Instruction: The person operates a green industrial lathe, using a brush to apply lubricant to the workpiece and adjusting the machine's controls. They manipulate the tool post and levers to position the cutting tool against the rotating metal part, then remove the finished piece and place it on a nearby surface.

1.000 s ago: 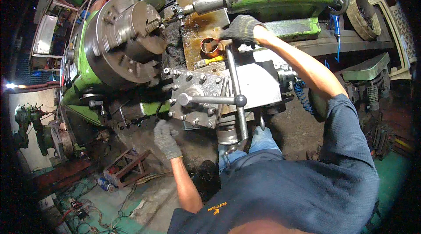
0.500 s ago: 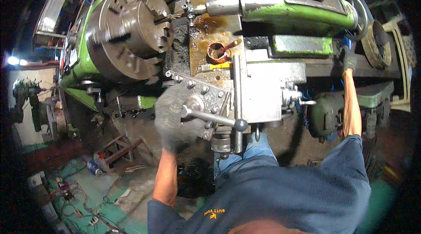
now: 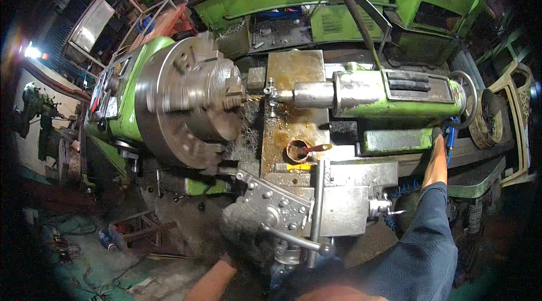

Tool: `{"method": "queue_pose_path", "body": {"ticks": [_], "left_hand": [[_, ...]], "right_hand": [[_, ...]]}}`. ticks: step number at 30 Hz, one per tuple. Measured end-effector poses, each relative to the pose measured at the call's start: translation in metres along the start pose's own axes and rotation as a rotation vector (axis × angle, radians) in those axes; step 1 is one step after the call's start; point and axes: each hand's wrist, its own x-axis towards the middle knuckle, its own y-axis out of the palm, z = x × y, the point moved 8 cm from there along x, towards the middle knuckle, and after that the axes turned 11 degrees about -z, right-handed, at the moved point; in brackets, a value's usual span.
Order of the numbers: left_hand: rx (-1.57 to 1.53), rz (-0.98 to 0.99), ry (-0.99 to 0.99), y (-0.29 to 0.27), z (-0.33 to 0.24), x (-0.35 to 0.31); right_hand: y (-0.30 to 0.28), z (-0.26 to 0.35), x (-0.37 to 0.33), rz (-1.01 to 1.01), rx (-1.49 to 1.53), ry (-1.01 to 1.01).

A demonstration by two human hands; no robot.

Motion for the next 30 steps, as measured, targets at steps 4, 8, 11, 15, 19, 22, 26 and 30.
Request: {"method": "queue_pose_path", "body": {"ticks": [4, 8, 11, 15, 19, 22, 26, 30], "left_hand": [[-0.064, 0.036, 0.004, 0.01, 0.006, -0.017], [-0.105, 0.064, -0.005, 0.017, 0.012, -0.032], [-0.114, 0.068, -0.009, 0.016, 0.01, -0.038], [-0.088, 0.043, -0.001, 0.011, 0.005, -0.036], [-0.022, -0.014, 0.012, -0.003, -0.014, -0.021], [-0.041, -0.204, 0.129, -0.028, -0.025, 0.009], [0.003, -0.309, 0.169, -0.026, -0.039, 0.024], [-0.012, -0.293, 0.14, -0.036, -0.037, 0.014]], "right_hand": [[-0.015, -0.006, -0.018, -0.041, 0.031, 0.036], [-0.021, -0.018, -0.029, -0.054, 0.019, 0.034], [-0.02, -0.019, -0.027, -0.051, 0.014, 0.025], [-0.006, -0.016, -0.016, -0.026, 0.024, -0.001], [0.039, 0.002, 0.004, 0.039, 0.051, -0.052], [0.04, -0.012, 0.059, 0.009, 0.283, -0.086], [0.05, 0.041, 0.031, 0.112, -0.236, -0.267], [-0.045, 0.121, -0.058, -0.065, 0.015, -0.322]]}}
